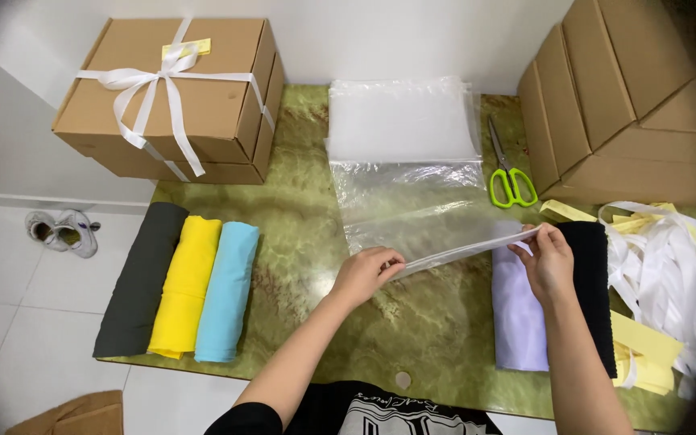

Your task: The person writes on a yellow sticky note attached to a cardboard box with a pencil, then places the box aside. They then place a folded light blue cloth into a clear plastic bag, seal it, and place the bagged cloth into an open cardboard box.

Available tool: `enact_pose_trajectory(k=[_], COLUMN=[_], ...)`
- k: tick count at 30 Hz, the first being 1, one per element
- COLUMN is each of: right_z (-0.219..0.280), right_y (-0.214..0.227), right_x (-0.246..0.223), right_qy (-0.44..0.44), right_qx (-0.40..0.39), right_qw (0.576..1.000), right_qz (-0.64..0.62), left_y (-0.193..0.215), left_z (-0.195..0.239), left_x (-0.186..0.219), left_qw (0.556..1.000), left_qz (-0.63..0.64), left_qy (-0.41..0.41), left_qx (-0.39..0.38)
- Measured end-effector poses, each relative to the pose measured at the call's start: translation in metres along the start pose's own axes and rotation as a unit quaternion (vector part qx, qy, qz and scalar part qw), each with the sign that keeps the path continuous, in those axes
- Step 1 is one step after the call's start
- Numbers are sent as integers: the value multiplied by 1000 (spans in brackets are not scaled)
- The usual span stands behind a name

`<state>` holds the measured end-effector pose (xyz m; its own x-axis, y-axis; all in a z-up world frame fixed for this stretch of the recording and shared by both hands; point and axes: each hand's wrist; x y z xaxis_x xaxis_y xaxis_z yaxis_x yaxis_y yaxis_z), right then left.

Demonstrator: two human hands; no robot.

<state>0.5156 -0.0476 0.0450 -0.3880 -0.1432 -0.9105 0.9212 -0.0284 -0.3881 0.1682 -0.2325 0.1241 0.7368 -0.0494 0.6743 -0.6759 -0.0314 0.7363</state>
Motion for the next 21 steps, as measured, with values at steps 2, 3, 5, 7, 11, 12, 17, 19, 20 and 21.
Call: enact_pose_trajectory(k=[2, 3, 5, 7, 11, 12, 17, 19, 20, 21], right_z=[3, 5, 9, 15, 15, 11, 50, 69, 80, 91], right_y=[-2, -3, -7, -14, -13, -11, -56, -89, -106, -122], right_x=[-1, -2, -6, -7, -4, 0, -47, -61, -65, -68], right_qy=[-2, -4, -9, -16, 13, 39, 294, 381, 350, 317], right_qx=[-4, -10, -9, -10, 21, 41, 17, -23, -91, -158], right_qw=[1000, 1000, 1000, 999, 999, 995, 897, 848, 851, 849], right_qz=[-8, -16, -27, -38, 24, 88, 330, 367, 381, 393], left_y=[-2, -3, -3, -5, -23, -29, -22, -18, -18, -19], left_z=[2, 3, 4, 7, 10, 10, 10, 7, 6, 4], left_x=[2, 2, 2, -3, -20, -26, -19, -15, -15, -16], left_qw=[1000, 1000, 999, 998, 997, 997, 996, 994, 992, 989], left_qz=[-1, -2, 3, 7, -25, -42, -85, -96, -98, -100], left_qy=[2, 5, 15, 27, 27, 25, 8, -8, -21, -34], left_qx=[-11, -21, -38, -55, -68, -62, 23, 59, 82, 104])
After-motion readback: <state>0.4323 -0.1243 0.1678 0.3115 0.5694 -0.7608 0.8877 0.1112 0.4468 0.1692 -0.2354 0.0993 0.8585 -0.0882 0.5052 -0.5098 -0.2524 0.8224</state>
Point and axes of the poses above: each hand's wrist, its own z-axis away from the middle knuckle, its own y-axis out of the back of the hand, x = y × z, and after that the axes turned 7 degrees about -z, right-handed
